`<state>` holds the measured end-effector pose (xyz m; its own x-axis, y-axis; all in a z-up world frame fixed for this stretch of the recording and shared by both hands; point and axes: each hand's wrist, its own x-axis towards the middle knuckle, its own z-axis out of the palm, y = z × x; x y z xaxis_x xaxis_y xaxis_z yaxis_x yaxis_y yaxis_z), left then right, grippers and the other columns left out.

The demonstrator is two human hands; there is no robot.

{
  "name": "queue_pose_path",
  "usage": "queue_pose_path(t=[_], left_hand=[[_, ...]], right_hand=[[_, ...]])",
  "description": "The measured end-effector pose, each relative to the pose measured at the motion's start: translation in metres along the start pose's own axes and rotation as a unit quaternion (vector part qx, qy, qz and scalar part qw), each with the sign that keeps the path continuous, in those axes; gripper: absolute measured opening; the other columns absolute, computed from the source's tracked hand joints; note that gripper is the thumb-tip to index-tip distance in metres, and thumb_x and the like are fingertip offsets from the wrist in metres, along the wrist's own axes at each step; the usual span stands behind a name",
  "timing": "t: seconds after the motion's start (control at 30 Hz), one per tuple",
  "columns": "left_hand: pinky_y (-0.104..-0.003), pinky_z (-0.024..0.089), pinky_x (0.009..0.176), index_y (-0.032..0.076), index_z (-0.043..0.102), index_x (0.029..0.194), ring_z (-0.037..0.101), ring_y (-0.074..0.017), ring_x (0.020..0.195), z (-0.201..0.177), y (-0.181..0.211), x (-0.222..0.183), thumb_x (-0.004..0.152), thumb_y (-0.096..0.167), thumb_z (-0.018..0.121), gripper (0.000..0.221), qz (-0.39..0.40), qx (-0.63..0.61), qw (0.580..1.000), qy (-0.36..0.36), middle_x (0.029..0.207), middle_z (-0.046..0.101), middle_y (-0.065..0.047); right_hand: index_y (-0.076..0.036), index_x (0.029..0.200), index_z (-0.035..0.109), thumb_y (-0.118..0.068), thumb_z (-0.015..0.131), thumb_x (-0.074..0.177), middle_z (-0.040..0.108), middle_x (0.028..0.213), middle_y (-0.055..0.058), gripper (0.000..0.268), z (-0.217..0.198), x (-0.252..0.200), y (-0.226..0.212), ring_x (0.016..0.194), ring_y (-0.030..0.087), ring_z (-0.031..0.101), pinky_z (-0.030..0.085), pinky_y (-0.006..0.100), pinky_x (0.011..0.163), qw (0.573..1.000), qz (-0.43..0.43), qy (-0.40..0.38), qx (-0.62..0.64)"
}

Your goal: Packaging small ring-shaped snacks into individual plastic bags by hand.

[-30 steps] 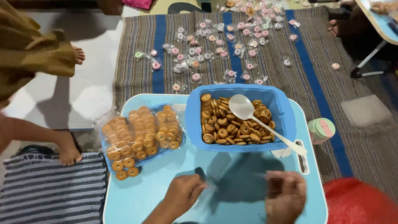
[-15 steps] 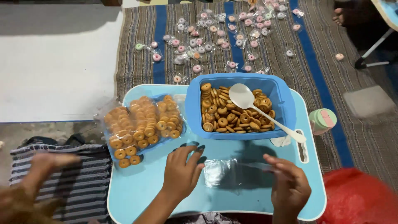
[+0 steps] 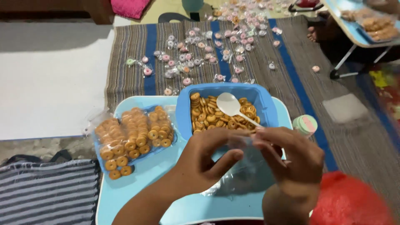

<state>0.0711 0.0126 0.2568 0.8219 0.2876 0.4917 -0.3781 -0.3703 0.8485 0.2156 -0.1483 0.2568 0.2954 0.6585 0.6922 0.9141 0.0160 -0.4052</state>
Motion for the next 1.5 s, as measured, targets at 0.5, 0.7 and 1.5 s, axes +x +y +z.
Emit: queue_pose_path(t=[0.5,0.7,1.5], left_hand=[[-0.023,0.054,0.067,0.012,0.077,0.084,0.067,-0.0049,0.078,-0.021,-0.085,0.043,0.096,0.035,0.065,0.029,-0.130,-0.005,0.980,0.148,0.083,0.078,0.004],[-0.025,0.057,0.069,0.014,0.074,0.088,0.072,-0.0101,0.081,-0.014,-0.165,0.053,0.101,0.036,0.057,0.031,-0.133,0.010,0.981,0.138,0.086,0.077,0.002],[-0.058,0.049,0.105,0.007,0.062,0.141,0.068,-0.0402,0.114,-0.022,-0.179,0.048,0.099,0.077,0.013,0.095,-0.139,-0.186,0.972,0.036,0.126,0.069,-0.025]], right_hand=[[-0.007,0.136,0.059,-0.015,0.083,0.085,0.066,0.133,0.016,0.057,0.030,0.030,0.043,0.105,0.019,0.074,0.057,0.024,0.076,0.997,0.005,-0.063,0.054],[-0.014,0.144,0.059,-0.019,0.074,0.095,0.060,0.142,0.011,0.052,0.056,0.037,0.076,0.123,0.029,0.067,0.056,0.039,0.097,0.983,0.021,-0.168,-0.073],[-0.030,0.094,0.079,-0.027,0.073,0.094,0.074,0.117,-0.007,0.007,0.089,0.045,0.075,0.109,0.025,0.069,0.055,0.041,0.092,0.993,0.024,-0.088,-0.069]])
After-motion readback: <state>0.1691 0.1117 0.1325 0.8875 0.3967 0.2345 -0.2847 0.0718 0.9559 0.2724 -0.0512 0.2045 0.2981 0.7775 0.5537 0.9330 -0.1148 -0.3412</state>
